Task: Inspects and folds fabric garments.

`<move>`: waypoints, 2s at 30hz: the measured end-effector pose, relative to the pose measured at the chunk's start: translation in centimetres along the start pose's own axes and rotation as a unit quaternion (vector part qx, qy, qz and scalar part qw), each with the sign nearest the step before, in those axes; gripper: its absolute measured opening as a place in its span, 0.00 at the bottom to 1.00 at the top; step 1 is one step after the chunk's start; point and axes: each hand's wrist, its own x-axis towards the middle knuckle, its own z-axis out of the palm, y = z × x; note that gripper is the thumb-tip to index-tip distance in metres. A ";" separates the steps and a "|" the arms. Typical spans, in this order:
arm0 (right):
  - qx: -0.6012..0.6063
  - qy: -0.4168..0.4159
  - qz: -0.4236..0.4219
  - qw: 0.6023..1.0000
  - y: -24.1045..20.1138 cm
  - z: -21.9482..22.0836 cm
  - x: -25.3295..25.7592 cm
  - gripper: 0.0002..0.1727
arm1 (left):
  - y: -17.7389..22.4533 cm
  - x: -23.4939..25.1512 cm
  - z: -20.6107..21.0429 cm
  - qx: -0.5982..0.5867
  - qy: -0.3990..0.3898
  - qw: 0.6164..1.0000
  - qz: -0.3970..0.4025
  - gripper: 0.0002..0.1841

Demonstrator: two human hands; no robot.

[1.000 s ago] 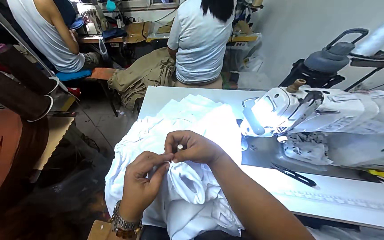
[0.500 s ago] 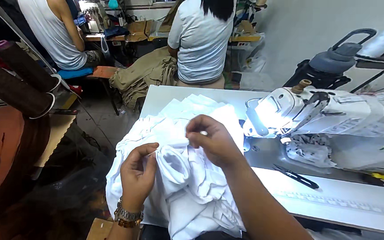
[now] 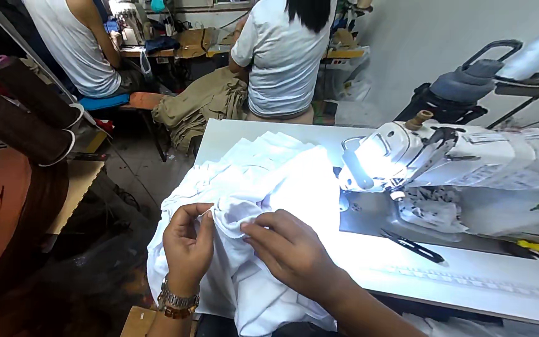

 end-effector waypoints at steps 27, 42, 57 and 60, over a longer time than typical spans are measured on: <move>0.091 0.049 0.155 0.983 2.1 -2.6 -1.4 0.06 | 0.5 -0.9 1.2 -0.200 -0.043 0.975 -0.086 0.08; 0.051 0.003 0.205 0.977 0.7 -2.8 -0.8 0.09 | 1.8 -1.8 1.3 -0.308 -0.074 0.937 -0.146 0.09; 0.136 0.036 0.230 0.963 -1.0 -4.7 -0.4 0.05 | 1.7 -1.1 1.6 -0.360 -0.172 0.911 -0.105 0.12; 0.180 0.033 0.233 0.955 -1.5 -4.7 -0.3 0.06 | 2.8 -1.1 2.2 -0.280 -0.176 0.937 -0.107 0.13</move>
